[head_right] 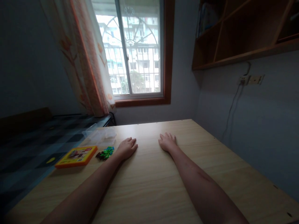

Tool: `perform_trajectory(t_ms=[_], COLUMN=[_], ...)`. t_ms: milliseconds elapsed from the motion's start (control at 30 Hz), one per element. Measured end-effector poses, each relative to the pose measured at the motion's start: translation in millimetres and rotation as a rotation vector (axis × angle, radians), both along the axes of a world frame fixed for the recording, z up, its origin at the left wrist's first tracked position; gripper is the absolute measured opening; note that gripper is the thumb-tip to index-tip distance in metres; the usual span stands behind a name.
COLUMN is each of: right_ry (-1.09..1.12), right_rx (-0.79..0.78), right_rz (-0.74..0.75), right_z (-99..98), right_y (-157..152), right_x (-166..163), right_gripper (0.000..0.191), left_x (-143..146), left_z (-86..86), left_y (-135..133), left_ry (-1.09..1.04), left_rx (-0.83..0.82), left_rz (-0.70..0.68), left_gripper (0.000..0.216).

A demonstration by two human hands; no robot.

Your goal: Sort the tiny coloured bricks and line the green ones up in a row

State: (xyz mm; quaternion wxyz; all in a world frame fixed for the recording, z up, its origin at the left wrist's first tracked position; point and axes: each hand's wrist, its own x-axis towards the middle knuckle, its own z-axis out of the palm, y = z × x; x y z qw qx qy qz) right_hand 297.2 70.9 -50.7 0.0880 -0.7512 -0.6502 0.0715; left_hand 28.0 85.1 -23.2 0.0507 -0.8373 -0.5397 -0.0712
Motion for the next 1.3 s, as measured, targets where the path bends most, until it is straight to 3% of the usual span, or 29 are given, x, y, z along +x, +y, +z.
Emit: perform_trajectory(t_ms=[1300], right_ry=[-0.024], right_rx=[-0.01], right_rz=[-0.001], right_z=[-3.7], right_y=[3.5], right_x=[-3.0], right_gripper=[0.061], left_x=[-3.1], left_z=[1.2], left_y=[-2.0], left_ry=[-0.053], left_rx=[-0.006], left_rz=[-0.033], left_gripper=[0.048])
